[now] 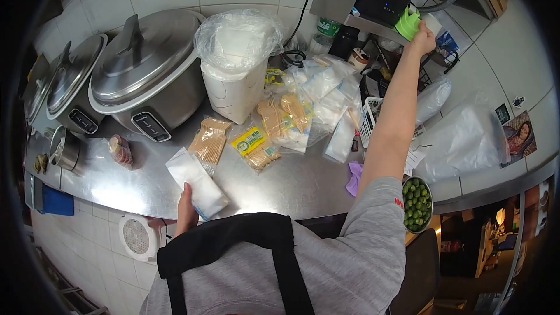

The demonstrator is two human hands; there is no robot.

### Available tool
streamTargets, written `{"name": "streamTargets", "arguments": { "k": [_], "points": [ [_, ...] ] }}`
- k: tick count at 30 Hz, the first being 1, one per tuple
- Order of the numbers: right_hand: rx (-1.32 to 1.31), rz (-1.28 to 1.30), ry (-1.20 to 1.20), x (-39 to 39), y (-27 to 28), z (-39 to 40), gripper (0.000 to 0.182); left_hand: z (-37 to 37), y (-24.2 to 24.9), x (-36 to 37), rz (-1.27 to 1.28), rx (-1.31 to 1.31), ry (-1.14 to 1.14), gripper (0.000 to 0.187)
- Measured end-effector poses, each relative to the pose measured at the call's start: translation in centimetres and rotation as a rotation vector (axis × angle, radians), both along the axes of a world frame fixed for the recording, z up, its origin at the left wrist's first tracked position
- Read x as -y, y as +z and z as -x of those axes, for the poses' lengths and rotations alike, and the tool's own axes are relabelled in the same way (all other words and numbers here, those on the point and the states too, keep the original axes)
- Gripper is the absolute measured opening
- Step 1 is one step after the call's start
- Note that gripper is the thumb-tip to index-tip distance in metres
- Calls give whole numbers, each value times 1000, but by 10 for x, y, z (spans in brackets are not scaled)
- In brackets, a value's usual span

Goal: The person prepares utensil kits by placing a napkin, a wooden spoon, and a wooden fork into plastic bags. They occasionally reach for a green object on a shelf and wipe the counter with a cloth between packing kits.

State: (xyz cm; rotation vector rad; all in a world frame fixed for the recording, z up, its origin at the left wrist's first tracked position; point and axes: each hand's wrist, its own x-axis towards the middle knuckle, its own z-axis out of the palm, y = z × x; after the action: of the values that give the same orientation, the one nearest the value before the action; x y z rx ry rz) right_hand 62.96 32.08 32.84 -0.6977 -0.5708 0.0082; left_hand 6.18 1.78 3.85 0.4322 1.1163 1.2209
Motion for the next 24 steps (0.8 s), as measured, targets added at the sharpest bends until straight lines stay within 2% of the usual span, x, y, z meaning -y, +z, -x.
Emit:
{"name": "streamTargets", "arguments": {
  "k": [2,4,5,6,7,8,10,13,14,15,16,17,18,19,20,22,24],
  "points": [
    [312,203,-176,0,-6,-25,18,0,-6,-4,-14,-56,-4,55],
    [596,649,-639,22,6,-28,19,0,8,-3,-20,-202,-29,59],
    [752,766,-929,36,13,-15,18,-4,26,-5,-8,-292,-50,59],
    [364,377,-162,14,-3,-64,19,-2,26,-7,-10,-397,-75,61],
    [318,466,-200,21,-5,-70,18,-3,36,-9,-63,-345,-103,62],
    [352,452,-274,24,-16,-74,17,-3,38,-10,-58,-458,-102,63],
    [389,231,-8,44,-35,-36,16,-3,39,-15,-3,-444,-51,62],
    [531,221,221,101,-68,114,11,-7,66,-16,-53,-451,-120,63],
    [583,269,359,117,-87,155,11,-6,66,-16,-72,-443,-158,63],
    [669,339,400,132,-108,194,12,-6,66,-17,-92,-435,-198,63],
    [633,447,487,146,-133,232,12,-6,63,-17,-82,-440,-197,63],
    [620,389,748,166,-154,275,18,-7,58,-18,-96,-441,-204,63],
    [620,462,972,188,-162,315,32,-7,55,-17,-110,-444,-211,63],
    [749,574,1055,200,-181,341,49,-9,62,-16,-100,-462,-222,63],
    [658,593,1273,217,-184,368,55,-8,59,-16,-93,-470,-220,63],
    [825,612,1386,228,-201,398,51,-7,52,-15,-162,-368,-268,63],
    [875,606,1391,230,-199,412,48,-5,52,-12,-168,-368,-313,63]
  ]
}}
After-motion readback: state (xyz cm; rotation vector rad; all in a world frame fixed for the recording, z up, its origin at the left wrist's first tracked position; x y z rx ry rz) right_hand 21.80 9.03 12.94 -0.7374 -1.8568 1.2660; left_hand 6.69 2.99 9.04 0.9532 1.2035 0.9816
